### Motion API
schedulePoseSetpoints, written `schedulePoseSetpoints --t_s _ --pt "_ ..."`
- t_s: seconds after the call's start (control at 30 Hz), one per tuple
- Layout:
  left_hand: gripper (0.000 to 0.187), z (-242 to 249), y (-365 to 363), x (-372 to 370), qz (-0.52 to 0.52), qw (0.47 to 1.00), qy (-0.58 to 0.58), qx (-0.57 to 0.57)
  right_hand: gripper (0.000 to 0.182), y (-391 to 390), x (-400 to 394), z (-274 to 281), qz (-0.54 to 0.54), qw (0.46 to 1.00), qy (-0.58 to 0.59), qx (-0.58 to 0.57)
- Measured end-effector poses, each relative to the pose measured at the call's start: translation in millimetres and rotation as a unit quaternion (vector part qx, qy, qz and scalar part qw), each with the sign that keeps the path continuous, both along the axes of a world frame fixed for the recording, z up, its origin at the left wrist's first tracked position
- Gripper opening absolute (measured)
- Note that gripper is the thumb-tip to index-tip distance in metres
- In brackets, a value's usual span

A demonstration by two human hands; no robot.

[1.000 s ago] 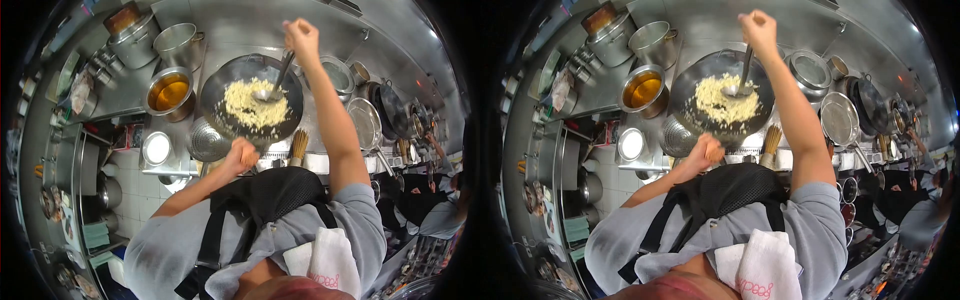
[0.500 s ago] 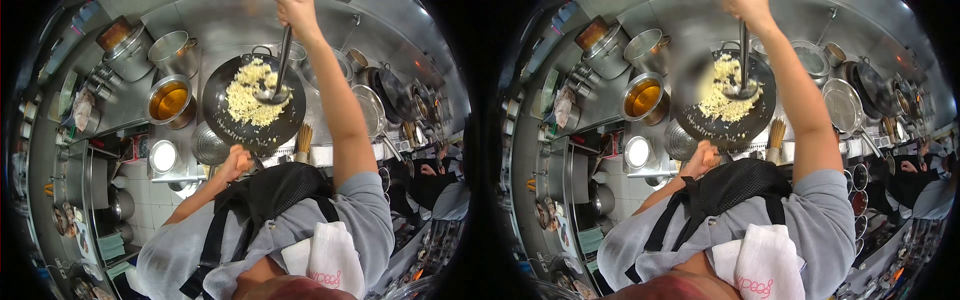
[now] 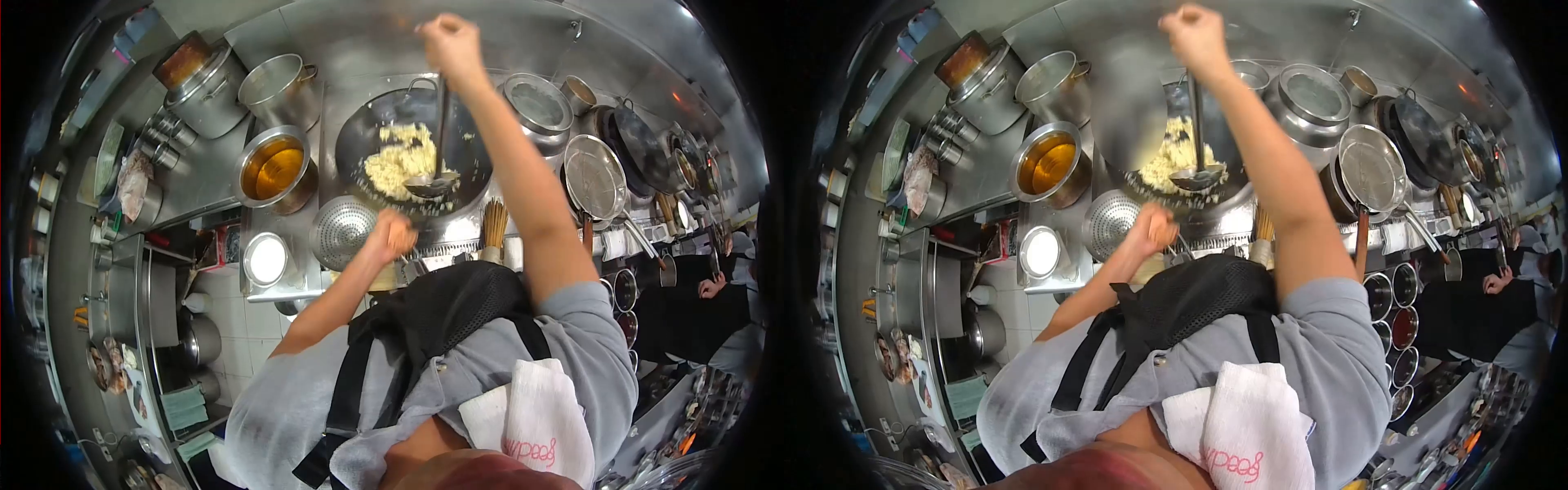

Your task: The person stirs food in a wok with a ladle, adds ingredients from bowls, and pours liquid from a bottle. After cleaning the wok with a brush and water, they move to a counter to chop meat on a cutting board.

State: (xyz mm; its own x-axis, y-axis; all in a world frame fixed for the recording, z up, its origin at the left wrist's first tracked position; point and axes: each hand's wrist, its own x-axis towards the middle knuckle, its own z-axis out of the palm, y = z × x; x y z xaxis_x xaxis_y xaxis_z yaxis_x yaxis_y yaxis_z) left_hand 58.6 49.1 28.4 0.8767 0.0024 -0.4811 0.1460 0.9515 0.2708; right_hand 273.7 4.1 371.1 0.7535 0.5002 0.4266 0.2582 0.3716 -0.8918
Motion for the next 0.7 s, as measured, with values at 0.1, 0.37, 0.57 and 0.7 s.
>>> schedulePoseSetpoints --t_s 0.1,0.37,0.57,0.7 --pt "0.008 39 -14 13 0.102 0.988 -0.005 0.116 0.017 18 47 -66 -0.034 0.995 -0.08 0.056" --pt "0.007 21 -18 -39 0.05 0.993 0.028 0.105 0.019 -18 5 29 0.005 0.999 0.001 0.032" --pt "0.012 2 -37 -29 0.057 0.996 -0.031 0.067 0.022 28 33 -62 -0.007 0.994 -0.098 0.055" --pt "0.015 41 -60 -68 0.036 0.992 0.097 0.075 0.02 -3 34 31 0.102 0.994 -0.021 0.015"
